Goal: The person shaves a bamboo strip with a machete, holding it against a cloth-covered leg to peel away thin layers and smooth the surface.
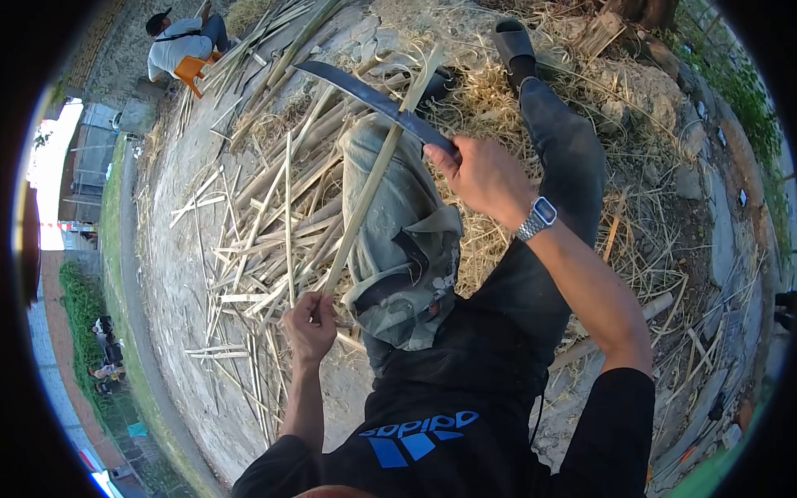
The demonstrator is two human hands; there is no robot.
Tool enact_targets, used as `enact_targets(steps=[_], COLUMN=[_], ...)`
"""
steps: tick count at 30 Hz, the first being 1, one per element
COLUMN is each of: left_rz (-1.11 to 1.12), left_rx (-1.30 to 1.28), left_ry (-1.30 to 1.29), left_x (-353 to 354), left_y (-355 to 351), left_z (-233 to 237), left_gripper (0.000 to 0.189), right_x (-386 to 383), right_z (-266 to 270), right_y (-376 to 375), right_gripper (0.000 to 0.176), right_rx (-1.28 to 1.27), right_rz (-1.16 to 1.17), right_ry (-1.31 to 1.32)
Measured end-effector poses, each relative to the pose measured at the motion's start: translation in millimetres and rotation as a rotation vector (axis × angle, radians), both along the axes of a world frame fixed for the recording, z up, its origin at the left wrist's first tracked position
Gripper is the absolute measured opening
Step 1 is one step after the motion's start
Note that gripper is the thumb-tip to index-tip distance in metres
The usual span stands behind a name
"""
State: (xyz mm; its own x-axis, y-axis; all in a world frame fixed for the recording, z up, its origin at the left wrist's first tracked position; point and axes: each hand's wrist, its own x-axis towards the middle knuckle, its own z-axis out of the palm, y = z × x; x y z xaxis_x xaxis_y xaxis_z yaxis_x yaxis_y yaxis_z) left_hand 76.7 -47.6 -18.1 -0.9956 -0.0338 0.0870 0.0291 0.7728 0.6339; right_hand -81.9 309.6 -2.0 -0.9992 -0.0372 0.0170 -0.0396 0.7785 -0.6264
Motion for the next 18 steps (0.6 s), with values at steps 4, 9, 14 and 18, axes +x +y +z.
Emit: enact_targets(steps=[4, 9, 14, 18], left_rz=[0.009, -0.034, 0.012, 0.001], left_rx=[0.04, -0.175, -0.074, -0.07], left_ry=[0.058, 0.087, 0.036, 0.073], left_x=[-3.0, 10.4, -12.8, -9.1], left_y=[-10.6, -40.9, -28.5, -19.4], left_z=[-18.0, 2.1, 1.3, 1.9], left_gripper=[0.013, 0.013, 0.01, 0.01], right_x=[25.7, -75.4, -91.8, -20.3], right_z=[4.5, -12.9, 26.4, 32.3], right_y=[-12.0, 69.4, 49.8, -4.3], right_gripper=[0.064, 0.071, 0.072, 0.07], right_rx=[0.014, 0.223, 0.194, 0.084], right_rz=[0.186, -0.033, -0.054, 0.107], right_ry=[0.105, 0.091, 0.176, 0.075])
